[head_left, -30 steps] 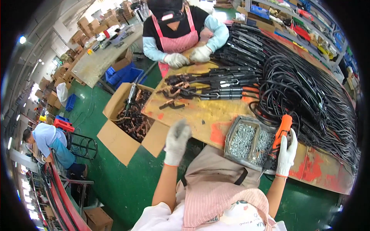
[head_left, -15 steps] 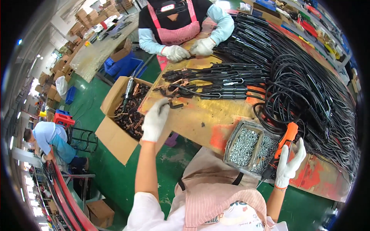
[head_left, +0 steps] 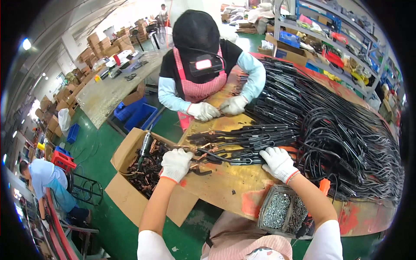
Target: The person attaches plastic components to wiring harnesses using an electric screwdriver to secure them with screws.
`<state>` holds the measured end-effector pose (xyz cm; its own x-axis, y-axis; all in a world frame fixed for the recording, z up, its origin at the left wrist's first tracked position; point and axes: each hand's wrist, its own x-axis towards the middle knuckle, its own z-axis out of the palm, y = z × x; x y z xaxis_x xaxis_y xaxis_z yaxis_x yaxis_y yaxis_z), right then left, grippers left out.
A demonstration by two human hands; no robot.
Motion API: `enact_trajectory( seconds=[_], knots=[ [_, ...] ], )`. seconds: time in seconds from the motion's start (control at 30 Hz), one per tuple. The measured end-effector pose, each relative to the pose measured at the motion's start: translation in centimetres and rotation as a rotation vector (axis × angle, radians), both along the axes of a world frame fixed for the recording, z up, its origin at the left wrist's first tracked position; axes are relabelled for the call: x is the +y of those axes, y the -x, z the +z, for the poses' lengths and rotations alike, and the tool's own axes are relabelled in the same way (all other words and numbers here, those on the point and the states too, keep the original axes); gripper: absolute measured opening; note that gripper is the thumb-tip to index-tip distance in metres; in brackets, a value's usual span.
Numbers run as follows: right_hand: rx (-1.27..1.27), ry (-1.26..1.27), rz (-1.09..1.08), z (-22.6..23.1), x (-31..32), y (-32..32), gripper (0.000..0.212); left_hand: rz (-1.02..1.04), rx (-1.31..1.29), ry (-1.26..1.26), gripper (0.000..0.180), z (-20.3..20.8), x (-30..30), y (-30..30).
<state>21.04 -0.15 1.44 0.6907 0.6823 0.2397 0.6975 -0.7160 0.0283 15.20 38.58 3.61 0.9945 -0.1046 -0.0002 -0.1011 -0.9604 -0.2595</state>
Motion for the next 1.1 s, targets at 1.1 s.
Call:
enact_trajectory(
  seconds=[1.1],
  knots=[
    [-0.291, -0.104, 0.442, 13.8, 3.9, 11.3, 0.027, -0.209, -0.158, 1.059, 0.048, 7.9, -11.6, 14.3]
  ],
)
